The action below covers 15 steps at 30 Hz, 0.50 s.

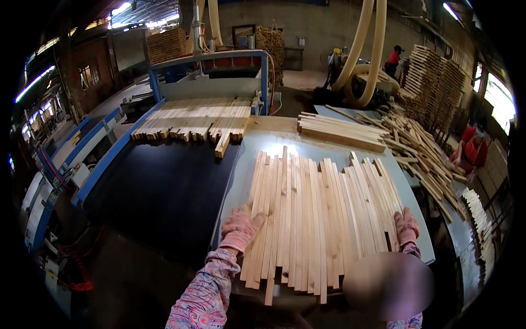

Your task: The person sorts wood slats by hand on industrial work tables and feeds them onto a conveyor belt system in a factory.

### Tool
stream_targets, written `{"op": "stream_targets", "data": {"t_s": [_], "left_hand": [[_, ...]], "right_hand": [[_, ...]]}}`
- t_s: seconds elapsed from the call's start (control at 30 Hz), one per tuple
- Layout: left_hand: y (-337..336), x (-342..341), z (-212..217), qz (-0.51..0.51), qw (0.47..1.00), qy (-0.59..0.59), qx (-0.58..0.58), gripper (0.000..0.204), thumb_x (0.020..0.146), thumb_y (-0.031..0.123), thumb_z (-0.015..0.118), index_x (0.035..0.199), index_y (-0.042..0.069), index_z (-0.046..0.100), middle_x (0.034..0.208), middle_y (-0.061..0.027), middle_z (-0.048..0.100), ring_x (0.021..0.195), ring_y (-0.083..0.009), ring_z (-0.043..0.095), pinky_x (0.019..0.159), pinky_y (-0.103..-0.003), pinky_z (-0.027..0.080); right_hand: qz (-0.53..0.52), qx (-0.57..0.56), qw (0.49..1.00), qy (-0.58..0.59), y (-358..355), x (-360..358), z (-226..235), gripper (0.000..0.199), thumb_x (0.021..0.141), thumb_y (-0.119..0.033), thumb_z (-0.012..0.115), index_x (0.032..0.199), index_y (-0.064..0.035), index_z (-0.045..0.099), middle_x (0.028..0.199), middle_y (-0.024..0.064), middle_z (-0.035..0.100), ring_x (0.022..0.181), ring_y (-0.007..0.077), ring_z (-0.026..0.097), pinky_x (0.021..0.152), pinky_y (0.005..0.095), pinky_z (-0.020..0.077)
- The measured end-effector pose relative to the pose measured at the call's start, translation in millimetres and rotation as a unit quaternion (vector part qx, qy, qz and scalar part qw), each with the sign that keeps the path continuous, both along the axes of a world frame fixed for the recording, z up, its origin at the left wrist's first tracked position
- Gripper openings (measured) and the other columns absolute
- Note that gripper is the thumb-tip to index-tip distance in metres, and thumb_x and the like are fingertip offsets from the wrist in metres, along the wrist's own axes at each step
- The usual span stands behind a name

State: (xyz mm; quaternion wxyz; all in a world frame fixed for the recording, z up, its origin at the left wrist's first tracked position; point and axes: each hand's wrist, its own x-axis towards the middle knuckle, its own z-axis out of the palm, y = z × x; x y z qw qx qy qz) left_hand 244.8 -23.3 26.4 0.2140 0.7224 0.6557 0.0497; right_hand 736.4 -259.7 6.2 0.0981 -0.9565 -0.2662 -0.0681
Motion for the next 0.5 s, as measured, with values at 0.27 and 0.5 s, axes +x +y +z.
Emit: {"op": "stream_targets", "data": {"t_s": [0.27, 0.5], "left_hand": [[8.6, 11.8, -37.8, -0.017, 0.994, 0.005, 0.111, 0.068, 0.089, 0.065, 0.057, 0.130, 0.010, 0.060, 0.125, -0.0183, 0.062, 0.112, -0.0382, 0.061, 0.097, -0.050, 0.051], [15.9, 8.4, -36.4, -0.046, 0.994, 0.048, 0.083, 0.070, 0.090, 0.066, 0.055, 0.132, 0.009, 0.059, 0.128, -0.0211, 0.062, 0.114, -0.0399, 0.064, 0.096, -0.046, 0.052]], "right_hand": [[-0.034, -0.023, 0.996, 0.081, -8.0, -8.4, 24.4, 0.067, 0.098, -0.056, 0.048, 0.147, -0.0098, 0.051, 0.147, 0.0204, 0.054, 0.135, 0.0376, 0.052, 0.114, 0.0464, 0.0398], [-0.035, 0.011, 0.995, 0.096, -2.5, -19.7, 32.5, 0.067, 0.096, -0.055, 0.052, 0.146, -0.0103, 0.052, 0.142, 0.0223, 0.058, 0.133, 0.0394, 0.053, 0.112, 0.0463, 0.0416]]}}
